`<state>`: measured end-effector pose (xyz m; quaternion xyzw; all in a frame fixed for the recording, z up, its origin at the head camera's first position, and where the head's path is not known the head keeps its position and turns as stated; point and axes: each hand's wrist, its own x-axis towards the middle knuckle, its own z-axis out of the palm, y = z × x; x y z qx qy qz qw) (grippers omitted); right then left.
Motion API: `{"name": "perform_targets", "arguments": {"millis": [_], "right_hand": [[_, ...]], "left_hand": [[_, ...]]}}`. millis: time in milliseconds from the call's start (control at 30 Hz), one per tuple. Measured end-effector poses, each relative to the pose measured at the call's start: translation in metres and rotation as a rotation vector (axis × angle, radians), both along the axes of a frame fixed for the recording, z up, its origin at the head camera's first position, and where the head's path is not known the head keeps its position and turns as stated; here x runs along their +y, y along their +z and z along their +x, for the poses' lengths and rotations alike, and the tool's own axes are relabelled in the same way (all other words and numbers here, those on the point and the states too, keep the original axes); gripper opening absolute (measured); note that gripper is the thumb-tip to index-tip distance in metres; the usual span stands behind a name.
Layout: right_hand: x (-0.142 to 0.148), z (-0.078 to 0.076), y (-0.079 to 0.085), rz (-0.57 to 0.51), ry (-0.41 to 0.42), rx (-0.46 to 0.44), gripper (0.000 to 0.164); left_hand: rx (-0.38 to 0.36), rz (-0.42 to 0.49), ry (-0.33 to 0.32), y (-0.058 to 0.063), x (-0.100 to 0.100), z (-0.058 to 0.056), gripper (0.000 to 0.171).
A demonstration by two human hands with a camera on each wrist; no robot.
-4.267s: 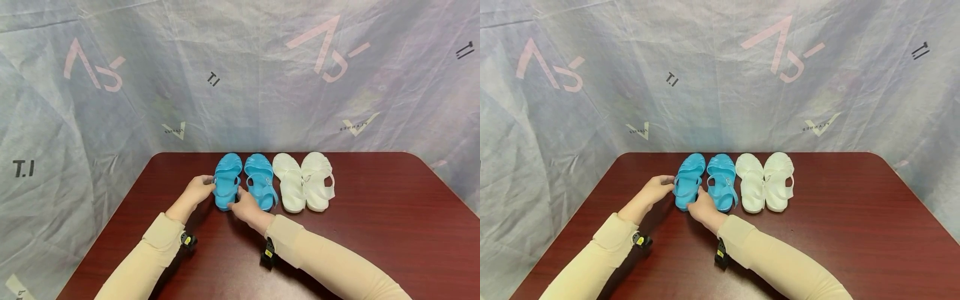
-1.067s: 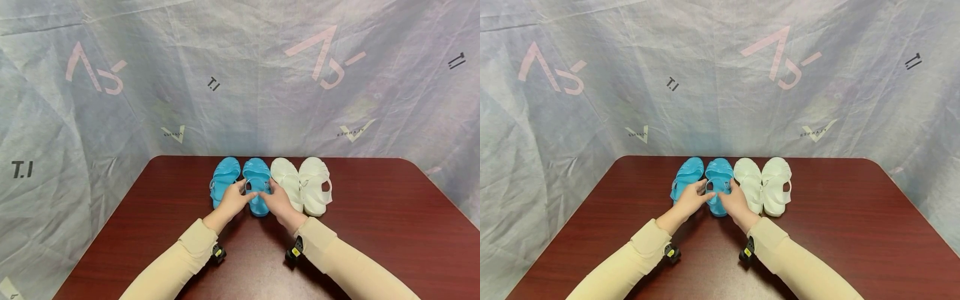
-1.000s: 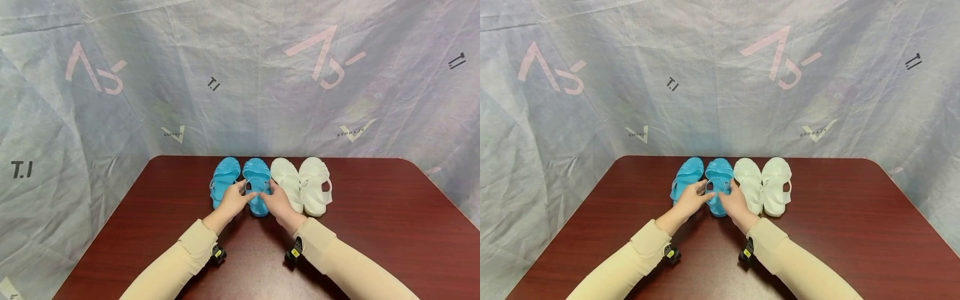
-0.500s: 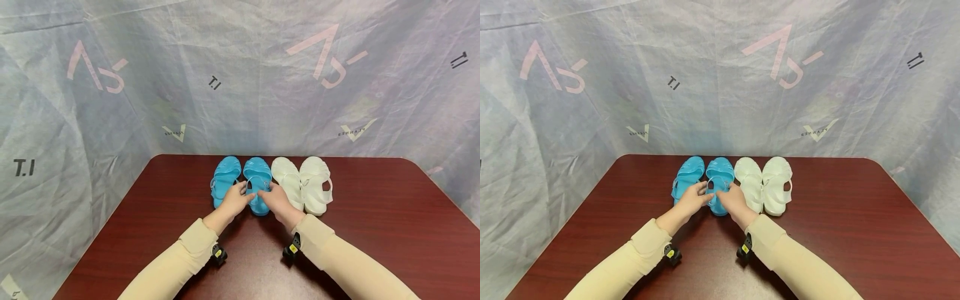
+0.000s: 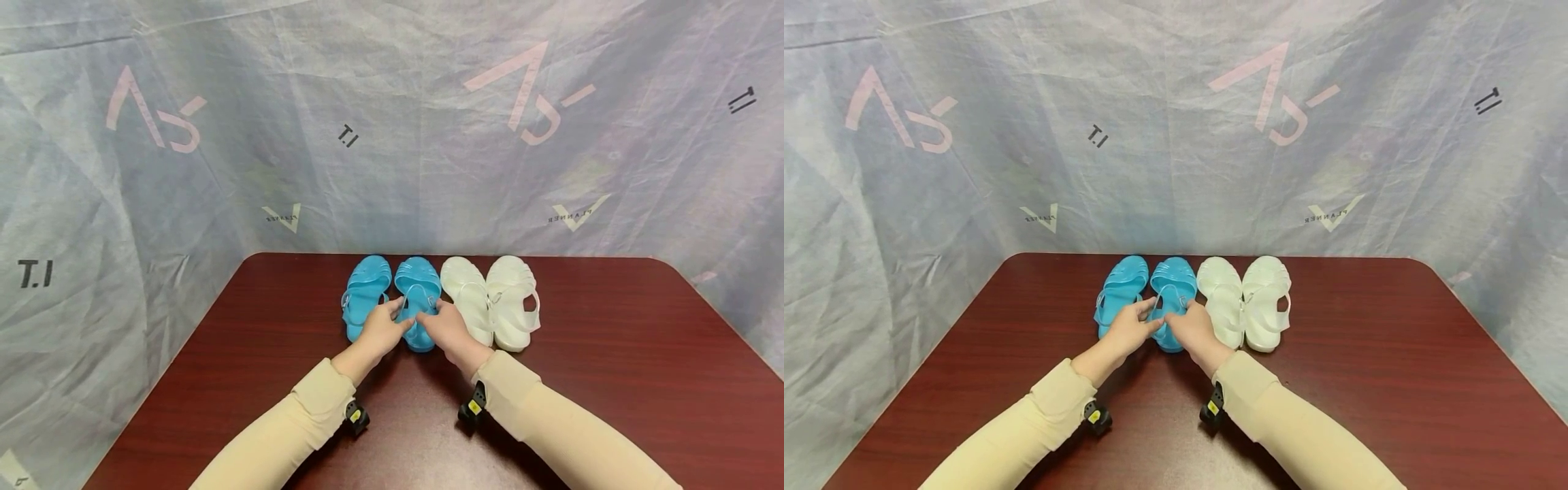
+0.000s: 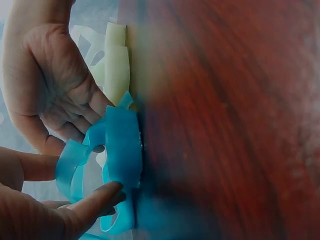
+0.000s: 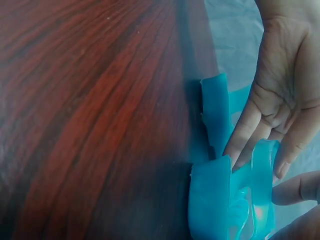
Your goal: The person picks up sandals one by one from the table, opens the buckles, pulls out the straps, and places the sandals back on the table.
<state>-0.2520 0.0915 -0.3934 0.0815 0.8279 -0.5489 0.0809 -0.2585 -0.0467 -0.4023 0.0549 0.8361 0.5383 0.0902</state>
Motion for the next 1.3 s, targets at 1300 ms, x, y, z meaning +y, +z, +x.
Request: {"name": "perform_targets", "arguments": {"millis": [1300], "right_hand": [[-0.005,0.016,-0.003,0.020,0.003,0.047,0.071]], "left_hand": [[0.003,-0.010,-0.007,0.000,-0.001,0.016,0.059]]}}
